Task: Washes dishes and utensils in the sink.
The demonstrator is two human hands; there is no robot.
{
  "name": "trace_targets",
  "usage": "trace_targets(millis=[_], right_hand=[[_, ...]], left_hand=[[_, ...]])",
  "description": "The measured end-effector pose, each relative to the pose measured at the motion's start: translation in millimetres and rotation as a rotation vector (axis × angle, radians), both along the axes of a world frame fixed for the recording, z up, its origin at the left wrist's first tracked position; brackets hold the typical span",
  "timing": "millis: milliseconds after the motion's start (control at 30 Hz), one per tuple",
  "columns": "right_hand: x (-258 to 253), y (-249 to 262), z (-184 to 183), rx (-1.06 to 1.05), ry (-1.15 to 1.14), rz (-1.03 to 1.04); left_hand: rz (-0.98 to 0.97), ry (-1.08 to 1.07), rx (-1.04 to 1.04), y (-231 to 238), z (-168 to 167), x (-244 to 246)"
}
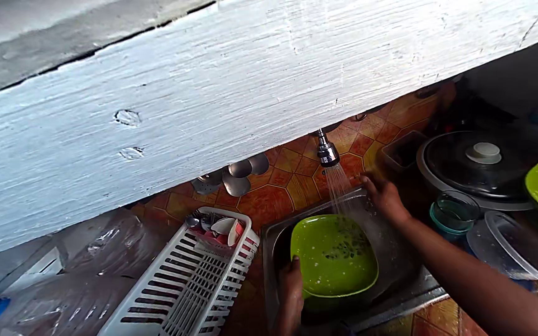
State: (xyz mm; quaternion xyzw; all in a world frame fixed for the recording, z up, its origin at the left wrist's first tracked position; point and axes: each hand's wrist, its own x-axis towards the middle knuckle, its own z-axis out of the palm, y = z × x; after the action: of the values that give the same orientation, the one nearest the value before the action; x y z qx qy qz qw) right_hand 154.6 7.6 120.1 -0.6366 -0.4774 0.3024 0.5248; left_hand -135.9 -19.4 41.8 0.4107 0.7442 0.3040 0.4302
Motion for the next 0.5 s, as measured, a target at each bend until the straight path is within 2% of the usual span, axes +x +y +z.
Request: trace_targets(millis=[100, 200, 367, 500], right_hand=[[0.7, 20.1, 45.0, 0.154, -0.043, 0.098], [-8.6, 42.2, 71.8, 0.185, -0.119, 0.159], [-24.3, 63.9, 89.2, 0.125, -0.158, 0.202], [-37.8, 71.4, 94.1, 0.068, -0.243, 0.099]], left_hand=[[-0.027, -0.049, -0.042, -3.4, -9.3, 7.9], [-0.058, -0.079, -0.042, -3.5, -16.4, 11.3], [-0.080, -0.123, -0.038, -4.7, -17.7, 16.5], [-0.087, -0.136, -0.031, -3.6, -22.9, 16.2]])
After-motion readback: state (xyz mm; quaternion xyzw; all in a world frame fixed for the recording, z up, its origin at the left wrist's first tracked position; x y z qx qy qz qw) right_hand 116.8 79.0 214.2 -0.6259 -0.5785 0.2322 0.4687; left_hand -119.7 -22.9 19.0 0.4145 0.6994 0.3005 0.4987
